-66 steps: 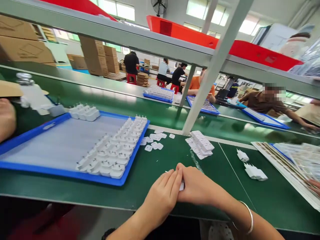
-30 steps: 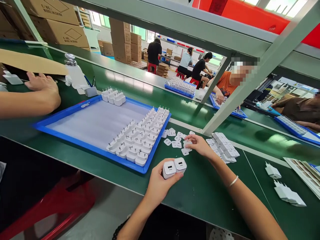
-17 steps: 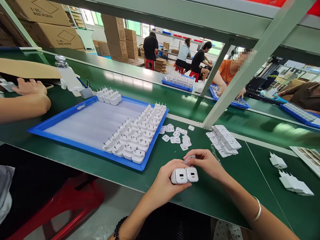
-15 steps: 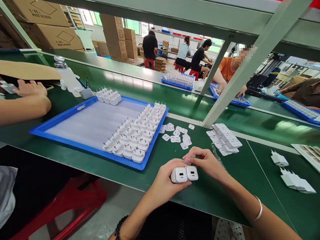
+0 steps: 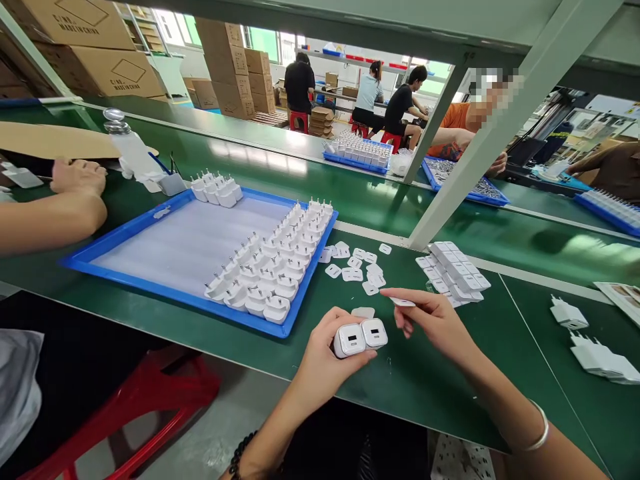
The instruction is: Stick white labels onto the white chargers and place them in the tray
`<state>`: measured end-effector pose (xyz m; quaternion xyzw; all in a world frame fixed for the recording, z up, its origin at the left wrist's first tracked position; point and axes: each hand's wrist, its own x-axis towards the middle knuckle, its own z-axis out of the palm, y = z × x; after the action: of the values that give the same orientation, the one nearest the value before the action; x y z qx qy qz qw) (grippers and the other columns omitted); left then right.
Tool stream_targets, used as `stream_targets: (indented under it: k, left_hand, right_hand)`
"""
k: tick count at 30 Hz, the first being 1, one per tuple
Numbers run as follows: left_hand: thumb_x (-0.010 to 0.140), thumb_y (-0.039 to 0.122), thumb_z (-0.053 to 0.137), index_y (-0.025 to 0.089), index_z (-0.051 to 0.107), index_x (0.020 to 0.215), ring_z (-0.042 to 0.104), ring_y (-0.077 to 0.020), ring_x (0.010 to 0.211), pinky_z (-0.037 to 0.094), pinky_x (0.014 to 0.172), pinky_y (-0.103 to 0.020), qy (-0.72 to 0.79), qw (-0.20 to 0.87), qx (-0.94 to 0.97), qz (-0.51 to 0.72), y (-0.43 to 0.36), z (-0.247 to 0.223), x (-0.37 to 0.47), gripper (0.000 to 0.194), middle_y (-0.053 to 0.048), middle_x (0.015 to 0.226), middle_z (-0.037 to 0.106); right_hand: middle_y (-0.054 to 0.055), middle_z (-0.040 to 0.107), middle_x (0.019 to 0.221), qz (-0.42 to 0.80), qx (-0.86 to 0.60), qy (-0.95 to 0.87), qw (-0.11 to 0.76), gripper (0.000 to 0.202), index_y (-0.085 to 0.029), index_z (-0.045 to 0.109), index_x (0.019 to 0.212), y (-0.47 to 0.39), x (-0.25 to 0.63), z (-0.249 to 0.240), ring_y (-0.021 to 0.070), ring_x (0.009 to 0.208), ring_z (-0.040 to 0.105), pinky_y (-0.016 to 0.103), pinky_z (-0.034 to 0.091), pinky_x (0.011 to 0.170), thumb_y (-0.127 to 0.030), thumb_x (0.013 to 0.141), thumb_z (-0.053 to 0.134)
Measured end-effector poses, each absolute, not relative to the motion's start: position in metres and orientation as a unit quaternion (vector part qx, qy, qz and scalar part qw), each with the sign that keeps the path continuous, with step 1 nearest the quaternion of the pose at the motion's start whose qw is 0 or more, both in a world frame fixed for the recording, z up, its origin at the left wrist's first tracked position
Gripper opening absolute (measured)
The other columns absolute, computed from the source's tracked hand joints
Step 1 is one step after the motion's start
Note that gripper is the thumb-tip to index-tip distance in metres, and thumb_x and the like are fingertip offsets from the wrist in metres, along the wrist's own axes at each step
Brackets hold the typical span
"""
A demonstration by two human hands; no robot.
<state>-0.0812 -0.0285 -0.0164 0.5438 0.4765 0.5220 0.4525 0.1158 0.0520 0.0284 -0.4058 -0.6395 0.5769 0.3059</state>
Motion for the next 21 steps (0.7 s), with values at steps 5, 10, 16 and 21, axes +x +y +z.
stream_targets:
  k: [5, 10, 16, 21]
  left_hand:
    - [0.071, 0.017, 0.079, 0.024, 0.071, 0.098, 0.060, -0.0162, 0.086, 0.048, 0.079, -0.028, 0.476, 0.439, 0.548, 0.529, -0.029, -0.016, -0.081, 0.029, -0.002, 0.096, 0.057]
    - [0.072, 0.016, 0.078, 0.022, 0.071, 0.099, 0.062, -0.0185, 0.089, 0.051, 0.078, -0.030, 0.478, 0.398, 0.557, 0.550, -0.029, -0.018, -0.080, 0.029, -0.004, 0.098, 0.059]
    - [0.074, 0.017, 0.079, 0.023, 0.071, 0.106, 0.065, -0.0182, 0.086, 0.054, 0.074, -0.030, 0.496, 0.280, 0.560, 0.602, -0.031, -0.021, -0.078, 0.033, -0.004, 0.095, 0.057]
    - [0.077, 0.017, 0.076, 0.023, 0.070, 0.109, 0.067, -0.0178, 0.091, 0.057, 0.080, -0.029, 0.488, 0.237, 0.585, 0.603, -0.034, -0.020, -0.076, 0.033, -0.004, 0.097, 0.059]
  right_hand:
    - [0.002, 0.064, 0.090, 0.581, -0.404, -0.660, 0.253, 0.036, -0.023, 0.069, 0.118, 0.058, 0.120, 0.029, 0.0121, 0.068, 0.055, 0.028, 0.048, 0.067, -0.021, 0.083, 0.061]
    - [0.001, 0.064, 0.077, 0.625, -0.393, -0.624, 0.258, 0.038, -0.020, 0.059, 0.122, 0.056, 0.117, 0.031, 0.0119, 0.059, 0.054, 0.023, 0.043, 0.049, -0.036, 0.088, 0.063]
    - [0.003, 0.069, 0.064, 0.605, -0.424, -0.607, 0.294, 0.030, -0.018, 0.063, 0.079, 0.037, 0.106, 0.040, 0.0155, 0.054, 0.062, 0.024, 0.044, 0.045, -0.045, 0.077, 0.076]
    - [-0.003, 0.057, 0.052, 0.597, -0.424, -0.629, 0.263, 0.031, -0.018, 0.067, 0.080, 0.027, 0.104, 0.047, 0.0088, 0.043, 0.048, 0.021, 0.036, 0.041, -0.049, 0.084, 0.069]
